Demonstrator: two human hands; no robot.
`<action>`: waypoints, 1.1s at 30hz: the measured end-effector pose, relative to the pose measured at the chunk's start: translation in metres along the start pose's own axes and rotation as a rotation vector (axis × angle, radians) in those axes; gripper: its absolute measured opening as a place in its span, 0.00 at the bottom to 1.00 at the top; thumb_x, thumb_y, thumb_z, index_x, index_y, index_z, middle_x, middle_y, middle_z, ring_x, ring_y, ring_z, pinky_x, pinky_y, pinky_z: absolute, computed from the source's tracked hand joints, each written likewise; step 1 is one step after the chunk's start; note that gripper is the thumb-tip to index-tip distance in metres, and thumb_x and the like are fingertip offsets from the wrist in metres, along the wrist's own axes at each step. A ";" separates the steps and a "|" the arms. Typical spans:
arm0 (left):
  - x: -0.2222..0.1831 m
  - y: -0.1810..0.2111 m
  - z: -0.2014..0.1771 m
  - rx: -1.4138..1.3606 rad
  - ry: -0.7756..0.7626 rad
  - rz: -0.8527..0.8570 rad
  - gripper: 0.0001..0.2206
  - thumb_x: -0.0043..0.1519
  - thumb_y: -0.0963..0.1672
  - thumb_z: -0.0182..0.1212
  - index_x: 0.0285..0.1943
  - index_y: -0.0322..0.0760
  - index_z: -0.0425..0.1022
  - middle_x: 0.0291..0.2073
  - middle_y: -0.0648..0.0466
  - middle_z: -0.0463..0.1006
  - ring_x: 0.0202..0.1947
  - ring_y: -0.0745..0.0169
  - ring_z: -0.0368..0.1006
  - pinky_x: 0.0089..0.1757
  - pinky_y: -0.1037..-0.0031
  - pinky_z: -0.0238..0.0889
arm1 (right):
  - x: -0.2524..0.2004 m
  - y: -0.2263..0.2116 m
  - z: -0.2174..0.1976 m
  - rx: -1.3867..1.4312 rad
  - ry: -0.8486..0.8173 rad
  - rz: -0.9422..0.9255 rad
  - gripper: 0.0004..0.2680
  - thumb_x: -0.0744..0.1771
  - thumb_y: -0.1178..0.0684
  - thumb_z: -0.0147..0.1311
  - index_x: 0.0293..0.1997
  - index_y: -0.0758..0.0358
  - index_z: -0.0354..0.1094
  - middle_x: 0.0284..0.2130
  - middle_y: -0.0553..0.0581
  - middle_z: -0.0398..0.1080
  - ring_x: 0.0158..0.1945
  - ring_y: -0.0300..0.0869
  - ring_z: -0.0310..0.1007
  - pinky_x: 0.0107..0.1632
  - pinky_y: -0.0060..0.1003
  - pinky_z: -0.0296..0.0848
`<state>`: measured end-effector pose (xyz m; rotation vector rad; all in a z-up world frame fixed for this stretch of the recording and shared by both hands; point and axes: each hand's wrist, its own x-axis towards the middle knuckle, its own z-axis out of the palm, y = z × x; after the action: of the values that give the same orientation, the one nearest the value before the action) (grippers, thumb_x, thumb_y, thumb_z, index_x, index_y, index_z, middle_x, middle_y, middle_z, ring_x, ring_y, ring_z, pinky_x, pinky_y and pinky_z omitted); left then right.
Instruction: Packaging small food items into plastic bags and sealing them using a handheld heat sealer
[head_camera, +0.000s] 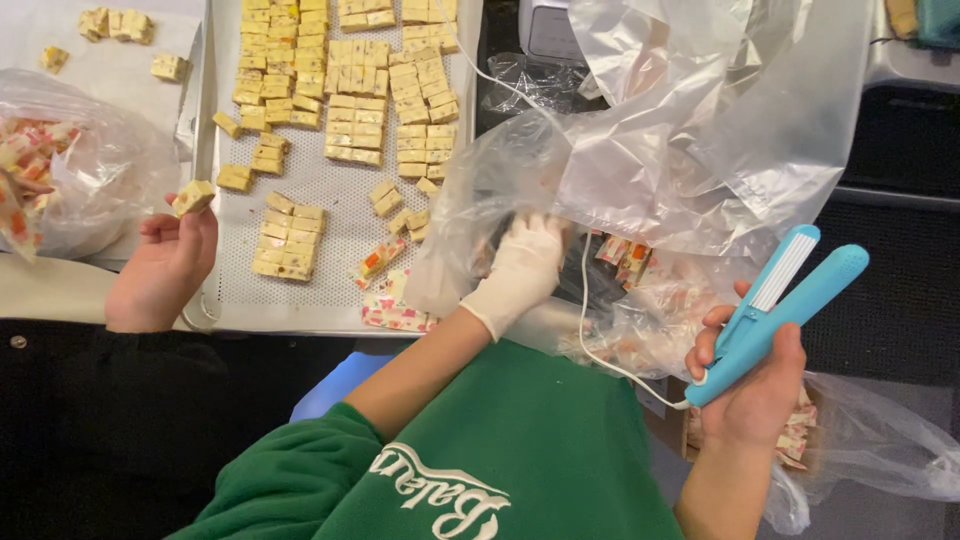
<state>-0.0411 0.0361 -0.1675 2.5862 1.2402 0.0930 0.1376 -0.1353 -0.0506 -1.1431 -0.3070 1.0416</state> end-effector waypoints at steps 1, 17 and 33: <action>0.012 -0.003 0.030 0.367 0.311 -0.114 0.08 0.54 0.42 0.51 0.42 0.44 0.66 0.36 0.51 0.68 0.36 0.55 0.66 0.28 0.72 0.64 | -0.001 -0.001 0.000 0.005 0.004 0.001 0.24 0.62 0.32 0.53 0.56 0.55 0.62 0.31 0.51 0.68 0.20 0.35 0.62 0.20 0.26 0.55; -0.005 -0.033 -0.028 -0.777 -0.029 -0.434 0.30 0.47 0.38 0.63 0.60 0.43 0.58 0.53 0.46 0.65 0.57 0.42 0.67 0.56 0.50 0.59 | 0.008 0.026 -0.021 0.007 -0.025 -0.089 0.24 0.68 0.35 0.39 0.62 0.67 0.54 0.33 0.61 0.67 0.21 0.39 0.63 0.17 0.29 0.63; 0.015 -0.005 0.042 0.031 -0.037 -0.140 0.29 0.49 0.57 0.61 0.50 0.35 0.64 0.42 0.43 0.66 0.49 0.36 0.66 0.42 0.51 0.70 | 0.002 0.030 -0.005 -0.037 -0.029 -0.097 0.23 0.68 0.40 0.41 0.61 0.72 0.55 0.32 0.65 0.67 0.21 0.41 0.63 0.16 0.32 0.63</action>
<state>-0.0279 0.0421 -0.2097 2.5055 1.4152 -0.0019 0.1261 -0.1352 -0.0792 -1.1359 -0.4018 0.9715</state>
